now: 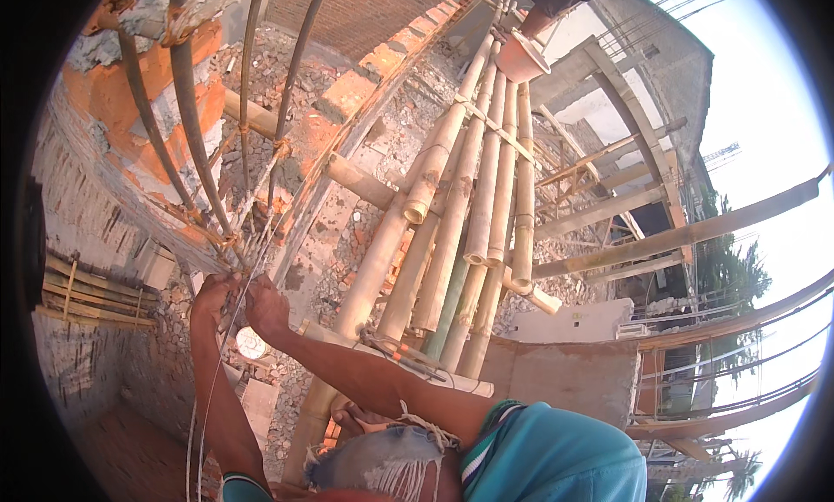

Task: The person secures vertical steel rebar to a brick wall using pliers and wire while standing on bamboo scaffolding. They repeatedly wrap and twist wire around the rebar and wall anchors, then cut the excess wire.

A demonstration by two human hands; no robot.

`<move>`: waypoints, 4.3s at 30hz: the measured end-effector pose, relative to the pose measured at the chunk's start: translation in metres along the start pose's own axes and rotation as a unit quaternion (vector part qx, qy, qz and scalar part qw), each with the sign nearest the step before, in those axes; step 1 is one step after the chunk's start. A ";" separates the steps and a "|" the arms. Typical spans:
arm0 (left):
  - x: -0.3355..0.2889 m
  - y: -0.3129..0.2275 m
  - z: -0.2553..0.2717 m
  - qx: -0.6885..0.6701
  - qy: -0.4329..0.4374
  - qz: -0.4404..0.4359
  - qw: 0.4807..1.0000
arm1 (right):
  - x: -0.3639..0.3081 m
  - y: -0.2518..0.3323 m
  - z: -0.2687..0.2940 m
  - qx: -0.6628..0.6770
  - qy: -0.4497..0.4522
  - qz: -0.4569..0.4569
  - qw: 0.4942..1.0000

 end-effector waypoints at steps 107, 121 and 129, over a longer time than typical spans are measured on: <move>0.016 0.001 0.022 0.252 -0.310 -0.085 0.913 | 0.310 0.066 0.522 -0.432 -0.135 0.053 0.890; 0.027 0.022 0.026 0.229 -0.274 -0.002 0.934 | 0.149 0.039 0.448 -0.157 0.596 -0.182 0.766; 0.046 0.032 0.017 0.197 -0.237 0.016 0.951 | 0.209 0.160 0.603 -0.505 0.072 -0.041 0.859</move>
Point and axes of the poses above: each hand's wrist, its own x-axis towards the middle knuckle, its own z-axis out of the back of the hand, y = z × x, the point moved 10 cm from there along x, towards the middle knuckle, and after that the axes turned 8 degrees about x, right-handed, at the moved point
